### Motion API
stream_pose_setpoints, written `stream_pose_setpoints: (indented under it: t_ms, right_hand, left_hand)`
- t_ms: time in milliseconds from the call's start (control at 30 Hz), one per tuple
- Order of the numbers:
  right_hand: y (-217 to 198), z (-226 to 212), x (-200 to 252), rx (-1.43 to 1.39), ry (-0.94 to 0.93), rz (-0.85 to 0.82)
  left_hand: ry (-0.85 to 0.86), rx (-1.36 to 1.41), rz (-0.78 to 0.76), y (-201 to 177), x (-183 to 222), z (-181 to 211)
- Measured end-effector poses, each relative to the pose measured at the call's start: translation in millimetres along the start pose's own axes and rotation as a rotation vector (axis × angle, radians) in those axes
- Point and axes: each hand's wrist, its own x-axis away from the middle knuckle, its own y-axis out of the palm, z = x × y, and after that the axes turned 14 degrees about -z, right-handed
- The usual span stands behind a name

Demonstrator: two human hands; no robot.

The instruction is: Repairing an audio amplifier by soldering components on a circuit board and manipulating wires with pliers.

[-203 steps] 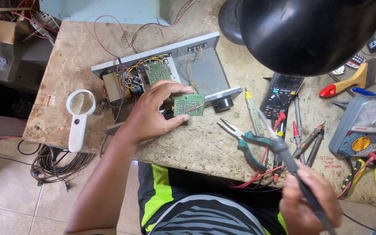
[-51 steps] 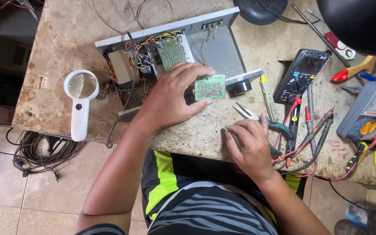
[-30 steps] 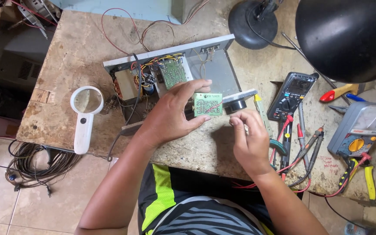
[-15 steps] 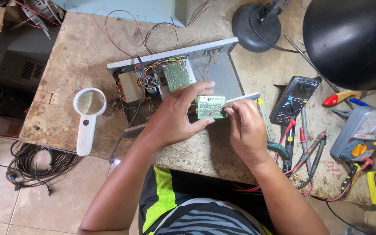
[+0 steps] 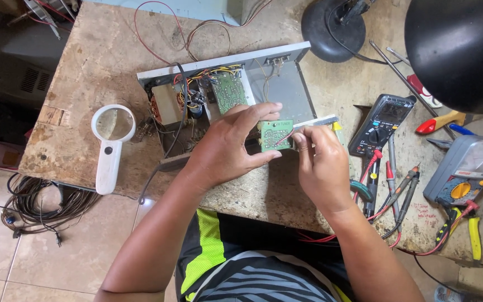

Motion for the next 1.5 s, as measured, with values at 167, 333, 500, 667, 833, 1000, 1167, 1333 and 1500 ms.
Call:
stream_pose_setpoints:
  t_ms: [167, 333, 500, 667, 833, 1000, 1167, 1333, 1500]
  right_hand:
    - [1, -10, 1, 0.099, 0.058, 0.014]
    - [2, -4, 2, 0.228, 0.061, -0.007]
    - [-2, -9, 0, 0.234, 0.106, -0.041]
    - [1, -6, -5, 0.181, 0.156, -0.07]
    - [-8, -19, -7, 0.042, 0.189, -0.071]
    - [-10, -19, -5, -0.145, 0.259, -0.052]
    - [-14, -29, -5, -0.246, 0.249, -0.029]
    - [-12, -19, -6, -0.215, 0.26, -0.054]
    - [-8, -13, -4, -0.212, 0.283, -0.037]
  left_hand:
    - [-0.005, -0.081, 0.024, 6, 3, -5]
    - [0.011, -0.086, 0.003, 3, 5, -1]
    - [0.036, -0.138, 0.014, 9, 5, -6]
    - [0.089, -0.176, 0.013, 12, 3, -8]
    - [0.082, -0.184, 0.013, 12, 5, -8]
    - [0.083, -0.183, 0.023, 13, 7, -8]
    - [0.071, -0.193, 0.03, 12, 7, -5]
    - [0.073, -0.191, 0.036, 12, 7, -5]
    - [0.074, -0.186, 0.034, 11, 7, -4]
